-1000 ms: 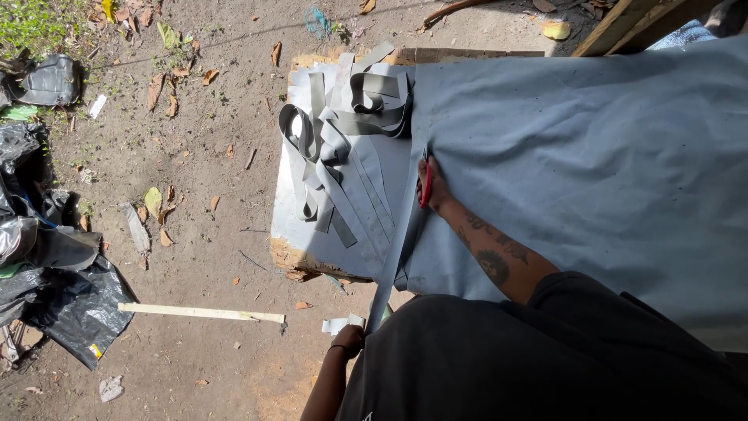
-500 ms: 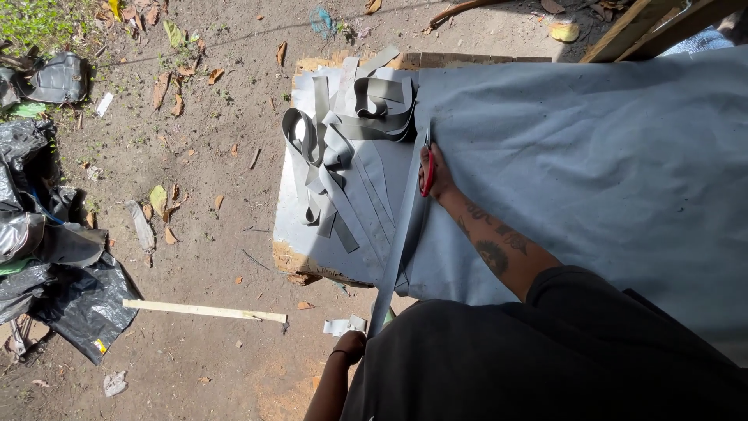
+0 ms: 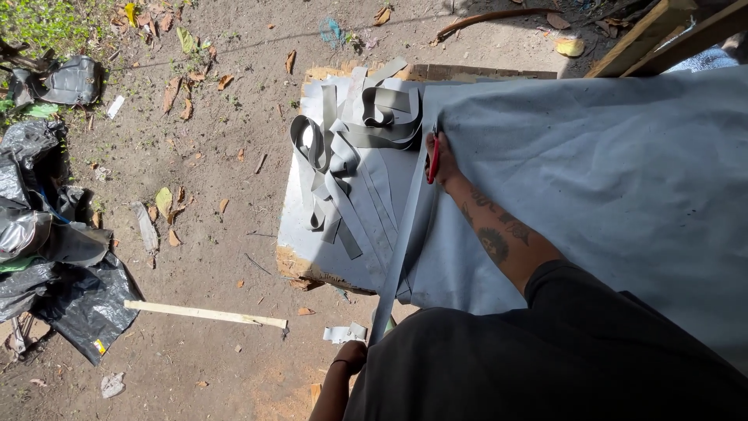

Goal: Cutting grey fabric into strips using scissors on a workbench.

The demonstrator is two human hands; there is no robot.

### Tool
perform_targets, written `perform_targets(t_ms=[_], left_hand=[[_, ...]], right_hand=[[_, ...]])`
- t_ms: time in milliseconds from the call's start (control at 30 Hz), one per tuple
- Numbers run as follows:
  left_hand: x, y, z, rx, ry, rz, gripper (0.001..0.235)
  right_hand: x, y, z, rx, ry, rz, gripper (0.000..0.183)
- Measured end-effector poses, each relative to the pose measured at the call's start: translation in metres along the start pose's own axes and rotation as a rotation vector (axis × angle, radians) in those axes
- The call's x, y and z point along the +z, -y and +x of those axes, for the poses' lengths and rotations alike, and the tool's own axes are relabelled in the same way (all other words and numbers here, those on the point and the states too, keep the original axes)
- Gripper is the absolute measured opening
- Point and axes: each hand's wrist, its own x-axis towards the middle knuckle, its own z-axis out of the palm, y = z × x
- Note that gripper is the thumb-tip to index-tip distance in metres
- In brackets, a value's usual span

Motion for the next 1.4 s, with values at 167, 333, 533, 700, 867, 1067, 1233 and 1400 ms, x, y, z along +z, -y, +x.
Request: perform_targets(t_ms=[167,333,533,700,867,1067,1233,1400], left_hand=[[0.000,-0.002,-0.004,-0.048,-0.013,-0.077,0.016],[-0.001,-0.002,-0.004,-0.018,-0.011,-0.006,0.019],[-0.002,-0.001,-0.001,-0.055,0.031,-0.031,0.017],[0.000,-0.002,0.004,-0.060,0.066,0.001,0.018],[0.003,-0.002,0.004,-0.051,0.072,0.021,0.016],[0.004,-0.005,0.000,-0.069,0.048,-0.039,0.018],[0.006,-0.007,0.002,-0.069,0.036,-0.059,0.015],[0.004,-0.010,0.001,-0.081,-0.023,-0.078,0.016]], right_hand=[[-0.004,0.015,0.012,-0.049,-0.001,-0.034,0.066],[-0.004,0.025,0.022,-0.038,0.023,0.023,0.068],[-0.006,0.038,0.034,-0.103,0.024,0.000,0.056],[-0.007,0.041,0.052,-0.100,0.017,-0.070,0.065],[-0.007,0.055,0.056,-0.071,-0.018,-0.074,0.069],[-0.010,0.059,0.068,-0.110,-0.009,-0.030,0.055],[-0.019,0.058,0.088,-0.132,0.005,-0.049,0.049],[-0.020,0.074,0.081,-0.151,0.038,0.000,0.037]])
